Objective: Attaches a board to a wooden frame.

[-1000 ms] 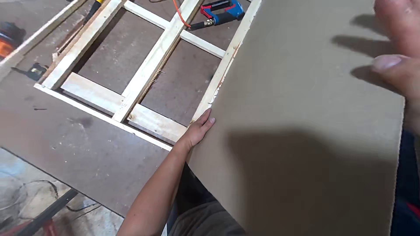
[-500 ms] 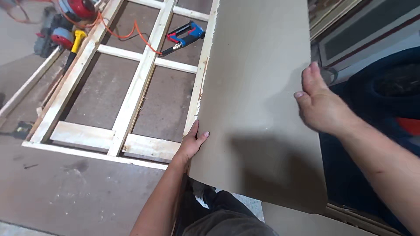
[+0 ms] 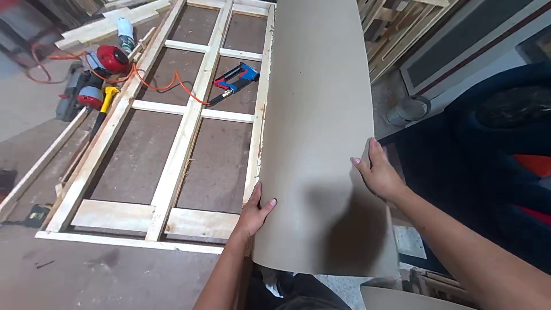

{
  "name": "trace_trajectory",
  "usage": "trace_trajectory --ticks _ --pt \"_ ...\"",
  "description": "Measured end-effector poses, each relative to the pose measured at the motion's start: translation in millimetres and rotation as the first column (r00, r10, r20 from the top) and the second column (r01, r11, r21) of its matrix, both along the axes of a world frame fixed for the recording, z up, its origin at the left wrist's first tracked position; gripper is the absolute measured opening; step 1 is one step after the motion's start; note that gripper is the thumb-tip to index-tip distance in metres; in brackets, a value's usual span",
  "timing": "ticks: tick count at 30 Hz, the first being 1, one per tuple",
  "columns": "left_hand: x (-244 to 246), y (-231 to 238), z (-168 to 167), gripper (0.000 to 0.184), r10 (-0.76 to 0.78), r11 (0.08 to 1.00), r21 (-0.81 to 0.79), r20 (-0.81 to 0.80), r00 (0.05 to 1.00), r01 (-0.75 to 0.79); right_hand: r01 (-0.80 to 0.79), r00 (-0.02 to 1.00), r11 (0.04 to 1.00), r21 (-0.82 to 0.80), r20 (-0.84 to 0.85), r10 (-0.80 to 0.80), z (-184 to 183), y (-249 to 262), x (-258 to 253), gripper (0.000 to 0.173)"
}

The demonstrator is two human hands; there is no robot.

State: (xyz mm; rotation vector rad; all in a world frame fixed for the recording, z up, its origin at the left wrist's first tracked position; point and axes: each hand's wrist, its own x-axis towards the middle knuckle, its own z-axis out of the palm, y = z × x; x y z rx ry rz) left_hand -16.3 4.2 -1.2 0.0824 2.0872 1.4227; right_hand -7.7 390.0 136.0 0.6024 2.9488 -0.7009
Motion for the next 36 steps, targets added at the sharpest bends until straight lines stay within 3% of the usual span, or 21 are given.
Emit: trace_trajectory --ticks 13,21,23,26,28,30,32,36 --pt "-4 2 1 0.113 0.01 0.996 0.09 0.006 1.0 -0.011 0.009 0.999 0.949 -0.315 0.051 0.008 -103 26 -8 0.084" --pt "0 5 -3 0.119 0.033 0.997 0.073 -0.013 0.999 -0.032 -0.009 0.998 0.805 -0.593 -0.058 -0.031 -174 24 -10 0.091" --pt "-1 6 1 0.119 0.037 0.999 0.014 0.003 0.999 -0.037 -0.019 0.994 0.796 -0.606 -0.1 -0.053 -172 25 -8 0.094" --pt "-7 22 25 0.122 0.06 0.978 -0.201 0.038 0.997 -0.052 -0.05 0.984 0.844 -0.534 -0.171 -0.05 -155 28 -3 0.095" --pt "-17 49 52 0.127 0.095 0.921 -0.384 0.051 0.994 -0.068 -0.068 0.978 0.893 -0.445 -0.207 -0.029 -125 28 1 0.094" --pt "-35 77 69 0.131 0.152 0.877 -0.467 0.053 0.987 -0.11 -0.096 0.97 0.929 -0.358 -0.244 0.006 -86 28 3 0.09" --pt "-59 96 79 0.128 0.175 0.875 -0.472 0.099 0.98 -0.109 -0.082 0.981 0.959 -0.272 -0.19 0.03 -59 27 11 0.088" --pt "-135 133 105 0.103 0.186 0.89 -0.447 0.17 0.968 -0.092 -0.152 0.98 0.983 -0.101 0.11 0.163 -25 38 10 0.095"
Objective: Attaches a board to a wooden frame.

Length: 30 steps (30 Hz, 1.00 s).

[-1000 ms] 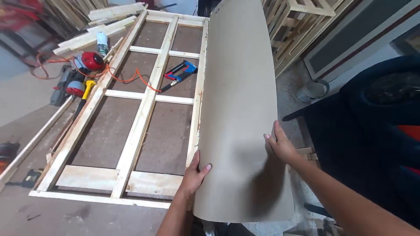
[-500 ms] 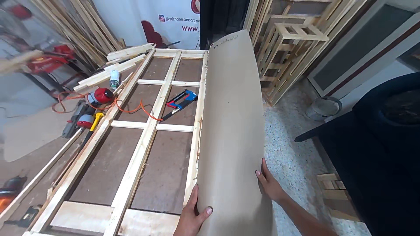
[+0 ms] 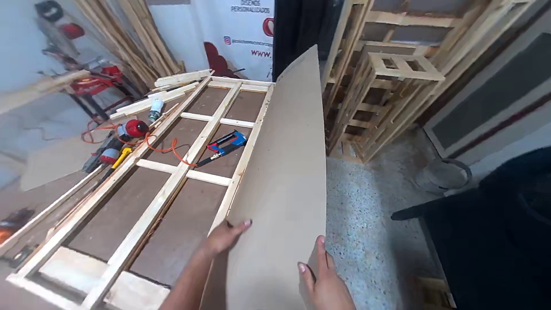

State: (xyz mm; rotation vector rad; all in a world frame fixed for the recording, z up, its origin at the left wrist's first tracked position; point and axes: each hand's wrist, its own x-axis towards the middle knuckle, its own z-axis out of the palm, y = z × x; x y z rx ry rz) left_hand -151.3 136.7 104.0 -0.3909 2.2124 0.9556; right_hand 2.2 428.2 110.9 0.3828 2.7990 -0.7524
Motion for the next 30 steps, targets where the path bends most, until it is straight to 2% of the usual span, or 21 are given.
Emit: trace_trajectory --ticks 2,3,5,7,8,10,12,14,16,24,26,30 --pt "-32 14 4 0.096 -0.011 1.0 -0.008 0.026 1.0 0.011 -0.155 0.987 0.966 0.205 -0.002 0.159 26 16 -5 0.092" --pt "-36 17 2 0.096 -0.028 1.0 0.001 0.03 0.999 0.028 -0.233 0.958 0.926 0.296 -0.095 0.271 36 30 -9 0.086" --pt "-33 15 0 0.093 -0.02 0.998 0.058 0.009 1.0 0.019 -0.358 0.812 0.827 0.433 -0.293 0.505 56 52 -40 0.076" --pt "-30 10 -2 0.094 0.014 0.993 0.115 0.002 1.0 -0.014 -0.433 0.683 0.729 0.531 -0.335 0.65 84 52 -93 0.085" --pt "-29 8 -4 0.093 0.033 0.989 0.143 0.003 0.999 -0.033 -0.513 0.671 0.676 0.529 -0.244 0.7 101 47 -124 0.093" --pt "-30 4 -6 0.093 0.056 0.983 0.173 0.008 0.998 -0.057 -0.73 0.626 0.533 0.428 0.103 0.773 138 27 -197 0.105" --pt "-32 2 -11 0.098 0.043 0.987 0.155 0.022 0.999 -0.046 -0.857 0.499 0.384 0.343 0.373 0.782 150 3 -271 0.103" --pt "-34 0 -15 0.103 0.037 0.986 0.159 0.03 0.999 -0.041 -0.913 0.393 0.263 0.313 0.492 0.777 142 -12 -333 0.096" --pt "-35 -2 -21 0.107 0.033 0.987 0.156 0.021 0.999 -0.035 -0.943 0.312 0.184 0.277 0.549 0.776 131 -22 -376 0.094" --pt "-39 -7 -19 0.112 0.146 0.97 0.185 0.083 0.986 -0.159 -0.994 0.041 -0.042 0.097 0.715 0.698 100 -88 -490 0.088" --pt "-44 -6 -18 0.115 0.162 0.97 0.162 0.137 0.977 -0.184 -0.995 -0.042 -0.093 0.031 0.725 0.687 86 -93 -518 0.088" --pt "-57 -4 -16 0.11 0.222 0.961 0.116 0.222 0.949 -0.252 -0.989 -0.149 -0.116 -0.095 0.711 0.687 52 -109 -575 0.077"
